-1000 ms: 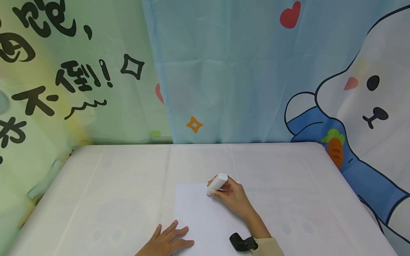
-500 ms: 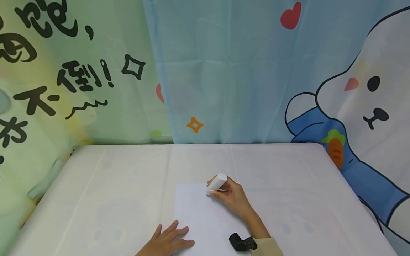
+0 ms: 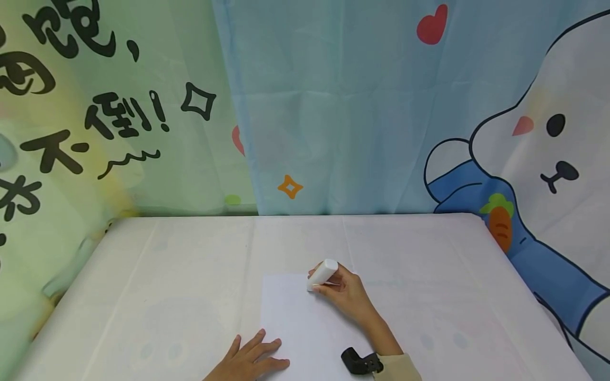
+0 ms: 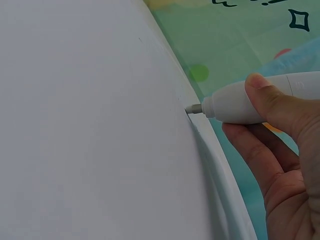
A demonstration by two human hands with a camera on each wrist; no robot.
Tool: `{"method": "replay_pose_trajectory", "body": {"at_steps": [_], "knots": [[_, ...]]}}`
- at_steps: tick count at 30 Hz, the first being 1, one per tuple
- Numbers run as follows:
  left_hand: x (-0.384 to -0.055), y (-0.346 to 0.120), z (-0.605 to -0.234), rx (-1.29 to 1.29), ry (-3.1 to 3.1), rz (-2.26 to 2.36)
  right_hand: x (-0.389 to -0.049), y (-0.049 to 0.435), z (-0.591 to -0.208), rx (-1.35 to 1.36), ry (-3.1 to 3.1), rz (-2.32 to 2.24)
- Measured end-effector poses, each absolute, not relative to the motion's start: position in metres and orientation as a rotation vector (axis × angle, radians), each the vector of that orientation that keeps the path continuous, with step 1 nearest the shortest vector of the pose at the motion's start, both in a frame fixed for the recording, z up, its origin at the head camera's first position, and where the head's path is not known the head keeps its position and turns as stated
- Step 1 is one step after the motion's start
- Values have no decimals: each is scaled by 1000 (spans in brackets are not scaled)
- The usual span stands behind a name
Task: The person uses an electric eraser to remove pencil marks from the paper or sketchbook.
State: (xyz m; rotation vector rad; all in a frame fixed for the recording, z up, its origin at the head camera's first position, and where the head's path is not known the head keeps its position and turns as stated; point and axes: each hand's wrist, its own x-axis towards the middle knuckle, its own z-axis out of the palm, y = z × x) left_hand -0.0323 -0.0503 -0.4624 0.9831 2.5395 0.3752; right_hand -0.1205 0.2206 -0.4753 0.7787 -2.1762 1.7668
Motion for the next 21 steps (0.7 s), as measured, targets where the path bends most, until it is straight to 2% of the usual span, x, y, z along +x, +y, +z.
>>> {"method": "replay_pose_trajectory", "body": {"at_steps": [21], "knots": [[-31, -51, -464, 1035, 2574, 367, -120, 224, -476, 767, -2184, 1750]]}}
